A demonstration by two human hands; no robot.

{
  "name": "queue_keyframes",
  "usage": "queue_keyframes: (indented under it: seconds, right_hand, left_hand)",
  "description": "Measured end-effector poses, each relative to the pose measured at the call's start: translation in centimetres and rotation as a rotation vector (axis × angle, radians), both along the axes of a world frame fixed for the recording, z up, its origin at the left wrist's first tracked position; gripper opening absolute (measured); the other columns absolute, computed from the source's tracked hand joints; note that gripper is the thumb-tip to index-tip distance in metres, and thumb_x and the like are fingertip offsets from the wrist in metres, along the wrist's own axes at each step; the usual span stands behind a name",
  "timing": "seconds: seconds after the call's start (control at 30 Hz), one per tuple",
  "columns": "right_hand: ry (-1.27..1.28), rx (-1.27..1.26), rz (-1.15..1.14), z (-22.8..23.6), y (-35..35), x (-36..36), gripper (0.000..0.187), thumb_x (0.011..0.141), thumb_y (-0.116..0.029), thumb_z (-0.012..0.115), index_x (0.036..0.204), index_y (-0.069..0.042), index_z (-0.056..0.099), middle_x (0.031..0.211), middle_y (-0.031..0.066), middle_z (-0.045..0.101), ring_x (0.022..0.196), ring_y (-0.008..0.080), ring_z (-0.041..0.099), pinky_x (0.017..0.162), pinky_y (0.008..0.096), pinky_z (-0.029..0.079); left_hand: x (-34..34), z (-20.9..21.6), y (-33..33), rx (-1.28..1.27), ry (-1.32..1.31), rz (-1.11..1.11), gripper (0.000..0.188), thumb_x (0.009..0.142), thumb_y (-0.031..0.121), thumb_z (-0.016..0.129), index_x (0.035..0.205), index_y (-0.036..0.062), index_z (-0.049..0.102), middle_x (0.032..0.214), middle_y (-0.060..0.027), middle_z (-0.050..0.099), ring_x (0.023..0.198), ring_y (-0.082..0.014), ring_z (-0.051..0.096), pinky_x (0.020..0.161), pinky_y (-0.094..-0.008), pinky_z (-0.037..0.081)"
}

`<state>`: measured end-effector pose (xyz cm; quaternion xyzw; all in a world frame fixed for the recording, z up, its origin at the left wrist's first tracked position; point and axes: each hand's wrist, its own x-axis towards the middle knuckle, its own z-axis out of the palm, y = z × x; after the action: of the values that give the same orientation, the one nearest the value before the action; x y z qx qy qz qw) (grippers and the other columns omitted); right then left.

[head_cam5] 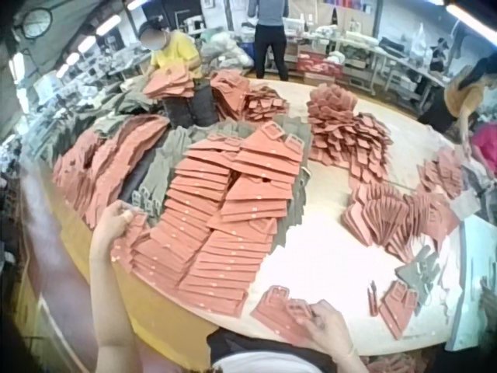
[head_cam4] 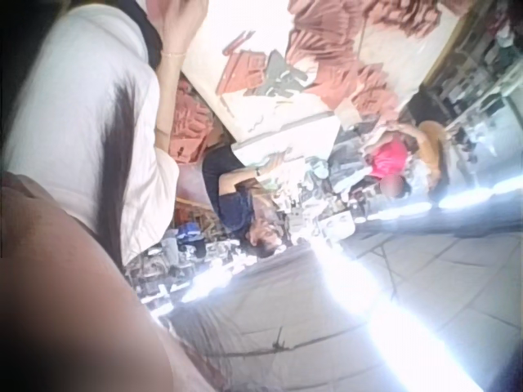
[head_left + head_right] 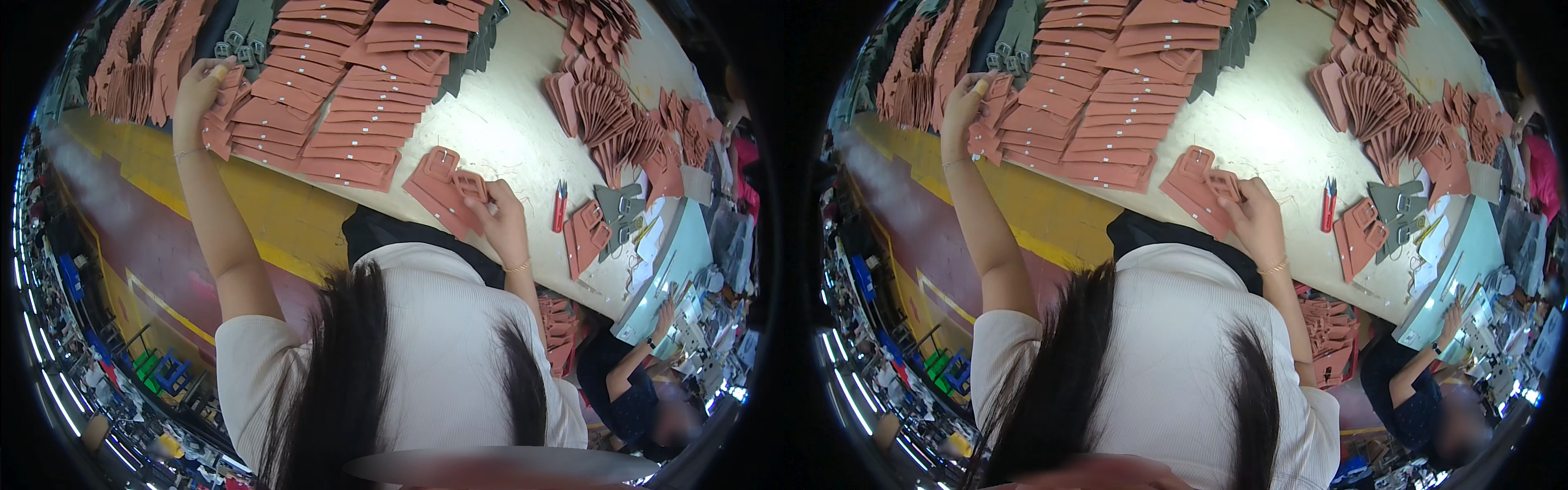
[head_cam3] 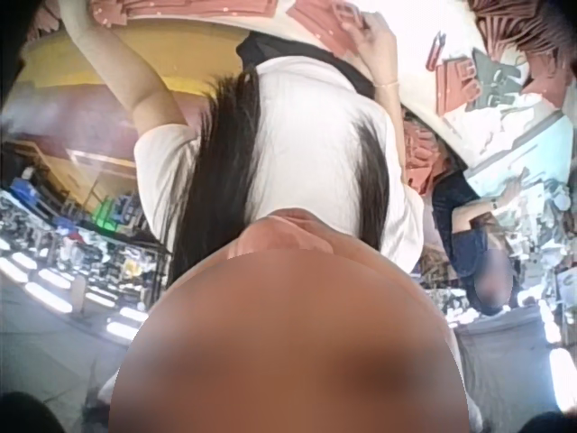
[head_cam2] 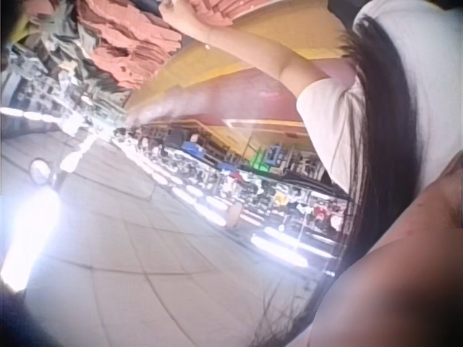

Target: The person uses a red utility knife to trim the edges of pink leather pieces, then stacks them on the table. The person handles the leather pieces one at a time and places the trimmed pieces into a growing pile.

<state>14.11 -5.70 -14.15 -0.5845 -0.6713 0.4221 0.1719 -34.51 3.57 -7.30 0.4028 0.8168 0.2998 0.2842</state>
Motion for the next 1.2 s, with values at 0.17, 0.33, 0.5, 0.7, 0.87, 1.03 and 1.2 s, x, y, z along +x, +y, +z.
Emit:
queue_keyframes:
  seconds: [0.17, 0.33, 0.5, 0.7, 0.87, 1.03, 1.2]
  right_hand:
    - [-0.073, 0.227, -0.166, 2.3, 2.6, 3.6, 0.011, 0.089, -0.010, 0.066, 0.095, -0.001, 0.068, 0.094, 0.0036, 0.069, 0.093, 0.0077, 0.060, 0.083, 0.0227, 0.046]
    - [0.261, 0.228, -0.369, 4.0, 3.4, 5.5, 0.014, 0.090, -0.011, 0.067, 0.100, 0.000, 0.066, 0.102, 0.0041, 0.068, 0.097, 0.0081, 0.059, 0.085, 0.0211, 0.045]
    - [0.404, 0.175, -0.376, 3.6, 3.2, 4.0, 0.022, 0.094, -0.016, 0.064, 0.109, 0.000, 0.061, 0.101, 0.0019, 0.064, 0.090, 0.0069, 0.056, 0.081, 0.0203, 0.044]
    - [0.874, -0.261, -0.334, 0.8, 0.4, -0.5, 0.024, 0.094, -0.013, 0.063, 0.114, -0.005, 0.052, 0.113, 0.0037, 0.062, 0.103, 0.0086, 0.056, 0.091, 0.0240, 0.044]
    - [0.756, -0.630, -0.317, -2.6, -0.5, -1.8, 0.026, 0.096, -0.012, 0.059, 0.120, -0.003, 0.051, 0.116, 0.0052, 0.060, 0.107, 0.0108, 0.055, 0.097, 0.0264, 0.042]
    - [0.788, -0.695, -0.258, -3.7, -0.2, -0.6, 0.026, 0.098, -0.015, 0.057, 0.120, -0.003, 0.051, 0.110, 0.0054, 0.063, 0.102, 0.0112, 0.058, 0.092, 0.0282, 0.046]
    - [0.738, -0.723, -0.274, -3.4, 0.3, -0.6, 0.025, 0.099, -0.015, 0.055, 0.119, -0.001, 0.052, 0.100, 0.0047, 0.066, 0.092, 0.0090, 0.062, 0.086, 0.0266, 0.051]
  left_hand:
    - [1.6, 0.7, 0.0, 0.009, -0.044, -0.009, 0.036, 0.087, 0.035, 0.070, 0.102, 0.0030, 0.064, 0.070, 0.0008, 0.056, 0.048, -0.0047, 0.048, 0.044, -0.0198, 0.037]
    - [2.6, 0.7, 0.2, 0.002, -0.109, -0.039, 0.038, 0.087, 0.035, 0.070, 0.105, 0.0031, 0.063, 0.066, 0.0028, 0.055, 0.050, -0.0044, 0.048, 0.045, -0.0188, 0.037]
    - [4.3, 0.5, 0.8, -0.029, -0.110, -0.124, 0.042, 0.087, 0.037, 0.069, 0.110, 0.0031, 0.062, 0.073, 0.0009, 0.055, 0.053, -0.0042, 0.049, 0.046, -0.0186, 0.038]
    - [6.6, 0.2, 2.4, -0.042, -0.069, -0.240, 0.042, 0.088, 0.036, 0.067, 0.113, 0.0033, 0.060, 0.079, -0.0011, 0.057, 0.057, -0.0065, 0.053, 0.048, -0.0196, 0.041]
    - [8.7, -0.5, 4.0, -0.045, -0.061, -0.348, 0.037, 0.089, 0.028, 0.062, 0.116, 0.0027, 0.059, 0.087, -0.0034, 0.061, 0.060, -0.0087, 0.055, 0.051, -0.0233, 0.047]
    - [11.2, -1.2, 5.4, -0.048, -0.090, -0.429, 0.034, 0.089, 0.018, 0.052, 0.120, 0.0068, 0.058, 0.092, -0.0026, 0.061, 0.063, -0.0094, 0.057, 0.056, -0.0253, 0.050]
    - [13.7, -1.5, 6.9, -0.025, -0.116, -0.531, 0.037, 0.088, 0.017, 0.050, 0.124, 0.0079, 0.057, 0.087, -0.0033, 0.059, 0.062, -0.0102, 0.057, 0.057, -0.0263, 0.050]
